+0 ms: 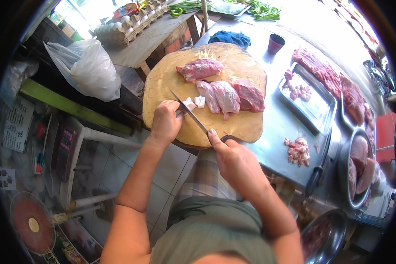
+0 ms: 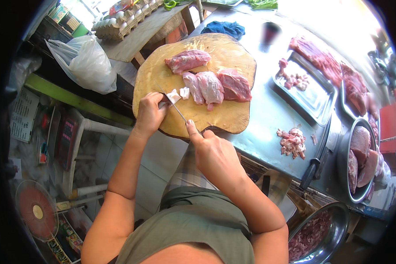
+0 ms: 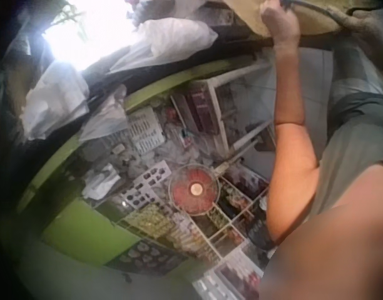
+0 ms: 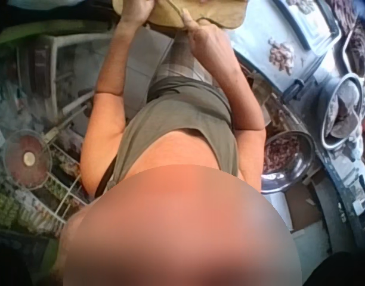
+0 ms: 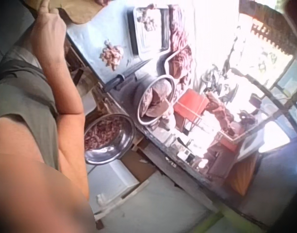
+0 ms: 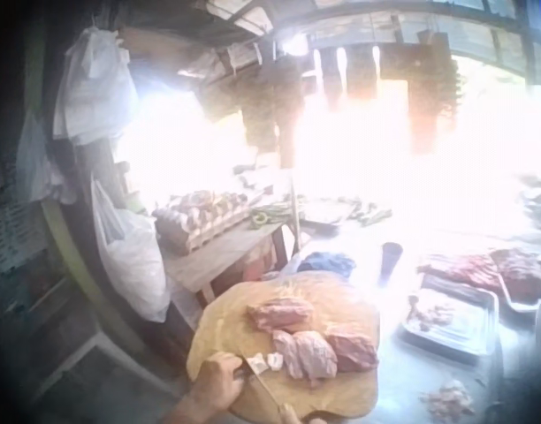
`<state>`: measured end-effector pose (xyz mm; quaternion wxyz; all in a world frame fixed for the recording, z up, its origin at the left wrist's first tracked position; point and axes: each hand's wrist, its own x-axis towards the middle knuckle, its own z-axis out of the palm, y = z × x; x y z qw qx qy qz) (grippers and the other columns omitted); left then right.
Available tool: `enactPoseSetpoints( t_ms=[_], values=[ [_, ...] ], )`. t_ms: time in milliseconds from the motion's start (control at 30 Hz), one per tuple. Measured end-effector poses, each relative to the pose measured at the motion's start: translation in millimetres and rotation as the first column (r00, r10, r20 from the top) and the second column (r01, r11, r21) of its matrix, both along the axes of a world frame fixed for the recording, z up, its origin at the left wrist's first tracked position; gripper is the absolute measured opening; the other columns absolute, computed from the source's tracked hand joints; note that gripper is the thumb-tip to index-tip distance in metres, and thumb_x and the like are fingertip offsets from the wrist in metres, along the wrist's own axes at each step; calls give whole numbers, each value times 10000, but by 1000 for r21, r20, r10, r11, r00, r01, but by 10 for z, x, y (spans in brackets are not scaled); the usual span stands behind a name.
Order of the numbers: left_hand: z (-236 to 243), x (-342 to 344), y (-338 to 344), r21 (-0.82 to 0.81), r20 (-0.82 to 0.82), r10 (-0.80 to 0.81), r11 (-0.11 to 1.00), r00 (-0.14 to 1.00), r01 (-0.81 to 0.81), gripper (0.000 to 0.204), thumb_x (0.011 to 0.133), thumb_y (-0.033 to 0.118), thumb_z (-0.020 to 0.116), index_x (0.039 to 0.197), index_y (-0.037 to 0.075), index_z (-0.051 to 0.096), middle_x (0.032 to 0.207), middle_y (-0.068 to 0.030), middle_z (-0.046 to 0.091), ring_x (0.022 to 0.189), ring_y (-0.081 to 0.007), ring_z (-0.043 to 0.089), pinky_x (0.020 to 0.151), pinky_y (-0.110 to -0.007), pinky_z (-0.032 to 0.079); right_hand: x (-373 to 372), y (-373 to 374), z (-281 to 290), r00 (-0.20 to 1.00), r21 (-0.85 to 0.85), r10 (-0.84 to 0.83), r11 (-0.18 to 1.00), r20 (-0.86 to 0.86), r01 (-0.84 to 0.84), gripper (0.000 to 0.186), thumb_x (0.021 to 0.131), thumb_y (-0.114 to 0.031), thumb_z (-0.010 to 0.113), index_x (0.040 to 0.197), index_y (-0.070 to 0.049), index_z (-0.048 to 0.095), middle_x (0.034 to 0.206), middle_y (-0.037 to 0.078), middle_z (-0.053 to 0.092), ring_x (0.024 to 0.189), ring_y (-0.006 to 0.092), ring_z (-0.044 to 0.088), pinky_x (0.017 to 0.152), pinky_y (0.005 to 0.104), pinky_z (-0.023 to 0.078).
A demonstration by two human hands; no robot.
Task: The person uses a cleaver to trim and slice raw meat on a wooden cutting board. They repeatedly cut off small pieces of fat and meat, placing the trimmed pieces onto a metal tray beside the board.
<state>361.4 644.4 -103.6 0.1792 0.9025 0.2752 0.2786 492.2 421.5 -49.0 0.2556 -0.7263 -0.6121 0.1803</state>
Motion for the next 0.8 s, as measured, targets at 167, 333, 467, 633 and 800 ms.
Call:
enactPoseSetpoints(
  t_ms=[167, 333, 467, 633, 800],
  values=[
    [-11, 39, -11, 24, 31, -7, 1000, 999, 7, 99, 780, 15, 725, 857, -31, 685, 857, -205, 678, 848, -411, 641, 762, -465, 510, -35, 507, -290, 999, 104, -24, 994, -36, 28, 625, 856, 8, 587, 1476, -39, 523, 866, 209, 654, 781, 395, 677, 730, 476, 548],
    [-101, -13, -30, 13, 19, 43, 999, 999, -43, 90, 846, 12, 728, 912, -35, 688, 881, -159, 718, 833, -320, 679, 738, -405, 525, -80, 123, -297, 990, 63, -72, 995, -125, 81, 601, 889, -8, 627, 1479, -75, 534, 911, 235, 675, 849, 406, 676, 762, 478, 536],
    [-82, -255, 152, -768, 241, 143, 633, 960, 99, 223, 958, -10, 675, 1178, -42, 661, 1021, -70, 707, 994, -125, 665, 863, -277, 552, 123, -263, -163, 869, -33, -132, 991, -477, 132, 612, 860, 26, 644, 1460, -18, 532, 946, 260, 680, 876, 442, 670, 813, 470, 522],
    [62, -562, 93, -396, 176, 144, 916, 974, -63, 339, 860, 20, 766, 1170, -58, 655, 1070, -150, 714, 943, -211, 693, 868, -325, 557, 93, -263, -28, 932, 74, -62, 993, -356, 94, 638, 861, 21, 686, 1476, -66, 543, 983, 262, 685, 864, 367, 686, 844, 390, 533],
    [34, -344, -201, -77, 123, 68, 995, 990, -58, 225, 818, 23, 765, 1001, -46, 656, 978, -189, 676, 904, -343, 654, 814, -410, 519, -14, -196, 7, 972, 113, -2, 993, -235, 29, 575, 859, 2, 635, 1428, -54, 575, 846, 204, 656, 770, 403, 668, 728, 478, 539]
  ],
)
